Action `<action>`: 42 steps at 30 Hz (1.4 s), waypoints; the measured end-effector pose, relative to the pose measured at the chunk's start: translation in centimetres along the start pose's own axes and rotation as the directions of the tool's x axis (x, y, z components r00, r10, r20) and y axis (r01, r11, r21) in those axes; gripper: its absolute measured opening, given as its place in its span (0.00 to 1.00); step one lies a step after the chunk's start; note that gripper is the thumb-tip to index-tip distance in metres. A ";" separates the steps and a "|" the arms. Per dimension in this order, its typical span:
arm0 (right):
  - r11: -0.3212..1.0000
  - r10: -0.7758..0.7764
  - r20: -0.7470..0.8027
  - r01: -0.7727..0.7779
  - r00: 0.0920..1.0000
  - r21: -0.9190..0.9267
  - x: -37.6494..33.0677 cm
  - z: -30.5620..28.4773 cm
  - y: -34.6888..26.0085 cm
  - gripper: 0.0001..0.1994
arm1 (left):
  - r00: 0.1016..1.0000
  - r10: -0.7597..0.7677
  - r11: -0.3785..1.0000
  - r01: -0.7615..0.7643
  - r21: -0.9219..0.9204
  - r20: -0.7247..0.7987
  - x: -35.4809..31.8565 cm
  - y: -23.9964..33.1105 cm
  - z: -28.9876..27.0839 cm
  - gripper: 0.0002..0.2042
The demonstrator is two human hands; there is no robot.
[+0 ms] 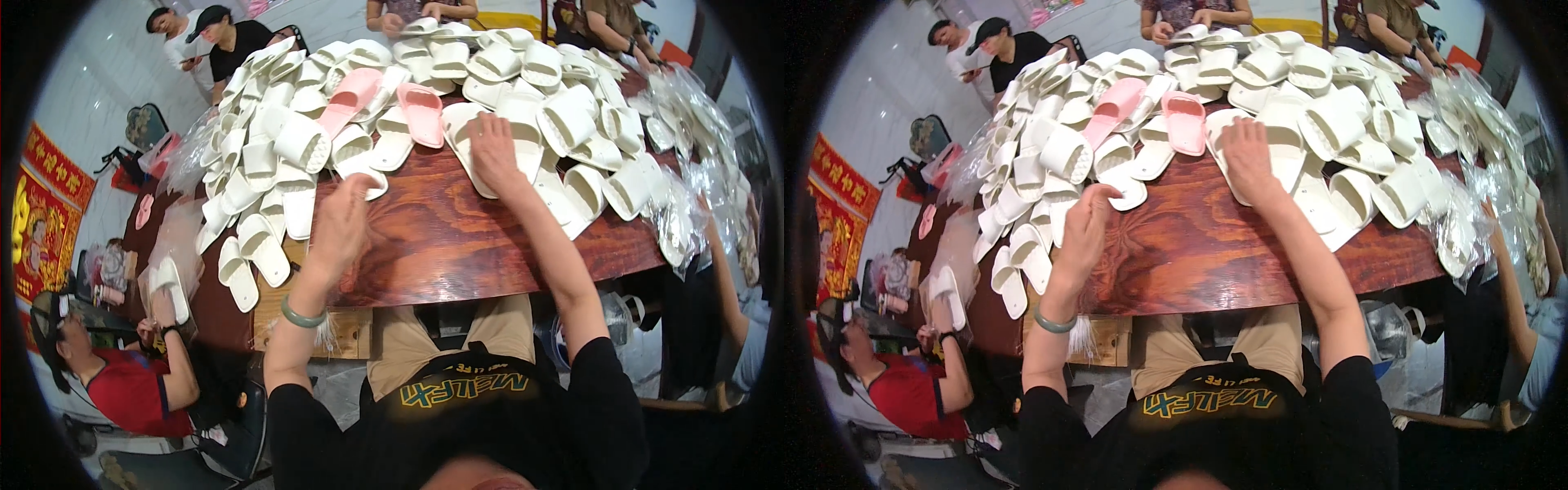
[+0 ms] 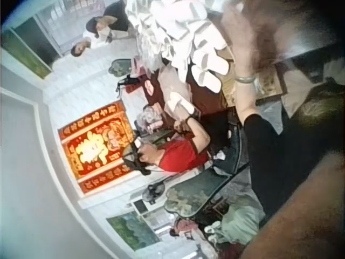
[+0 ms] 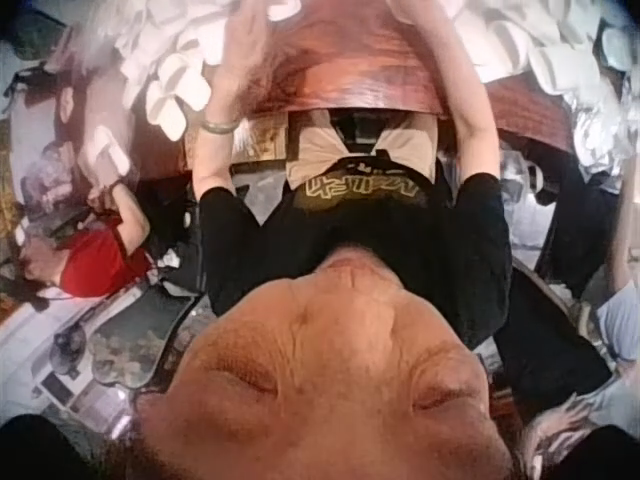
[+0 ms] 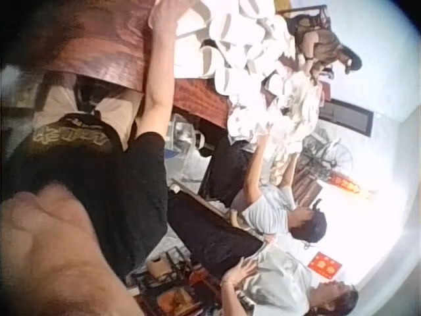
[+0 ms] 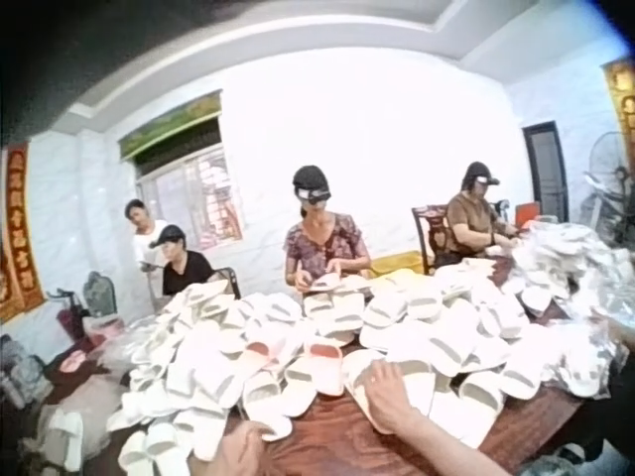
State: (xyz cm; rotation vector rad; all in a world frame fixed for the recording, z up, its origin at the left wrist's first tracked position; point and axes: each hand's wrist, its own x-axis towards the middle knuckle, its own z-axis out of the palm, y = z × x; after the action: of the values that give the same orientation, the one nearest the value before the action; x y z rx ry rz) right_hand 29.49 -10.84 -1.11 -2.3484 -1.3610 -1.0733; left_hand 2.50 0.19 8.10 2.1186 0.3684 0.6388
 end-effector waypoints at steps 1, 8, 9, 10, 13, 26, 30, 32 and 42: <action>0.997 -0.016 -0.002 0.015 1.000 -0.070 0.9 0.9 0.2 0.19 | 0.990 0.134 0.972 -0.124 -0.201 0.038 -1.1 0.6 0.3 0.18; 0.966 0.041 0.316 0.043 0.948 -0.255 5.0 5.2 4.4 0.11 | 0.791 0.383 0.917 -0.262 -0.302 0.477 -9.0 7.4 -0.9 0.12; 0.966 0.026 0.344 0.065 0.939 -0.249 5.3 5.0 4.0 0.10 | 0.799 0.377 0.919 -0.261 -0.295 0.468 -9.5 7.0 -1.1 0.12; 0.966 0.013 0.372 0.084 0.928 -0.244 5.7 4.9 3.6 0.08 | 0.865 0.283 0.957 -0.223 -0.188 0.414 -10.0 6.3 -1.3 0.13; 0.957 0.063 0.451 0.074 0.890 -0.280 6.2 3.5 3.0 0.07 | 0.956 0.059 0.998 -0.047 -0.048 0.286 -11.1 2.5 -1.8 0.14; 0.972 -0.233 0.062 0.235 0.971 -0.028 -0.7 -4.1 3.0 0.08 | 0.935 -0.265 0.942 0.304 -0.144 0.237 -10.9 -6.5 2.3 0.14; 0.944 -0.324 0.032 0.322 0.945 0.070 -2.1 -5.5 -2.8 0.12 | 0.945 -0.242 0.951 0.276 -0.139 0.221 -9.1 -5.5 4.9 0.24; 0.905 -0.396 -0.008 0.392 0.918 0.165 -3.0 -4.3 -5.6 0.13 | 0.948 -0.271 0.960 0.278 -0.021 0.166 -7.3 -4.9 6.0 0.34; 0.868 -0.212 0.221 0.079 0.952 0.491 -7.5 -6.3 -2.1 0.30 | 0.921 -0.386 0.890 0.355 0.287 0.055 -5.4 -7.9 4.3 0.37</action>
State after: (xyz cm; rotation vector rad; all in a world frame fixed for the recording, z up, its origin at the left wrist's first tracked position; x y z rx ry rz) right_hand 22.46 -17.95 -2.13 -2.0881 -1.6907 -0.3778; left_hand 0.28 -0.62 -2.08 2.2435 0.8169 0.2548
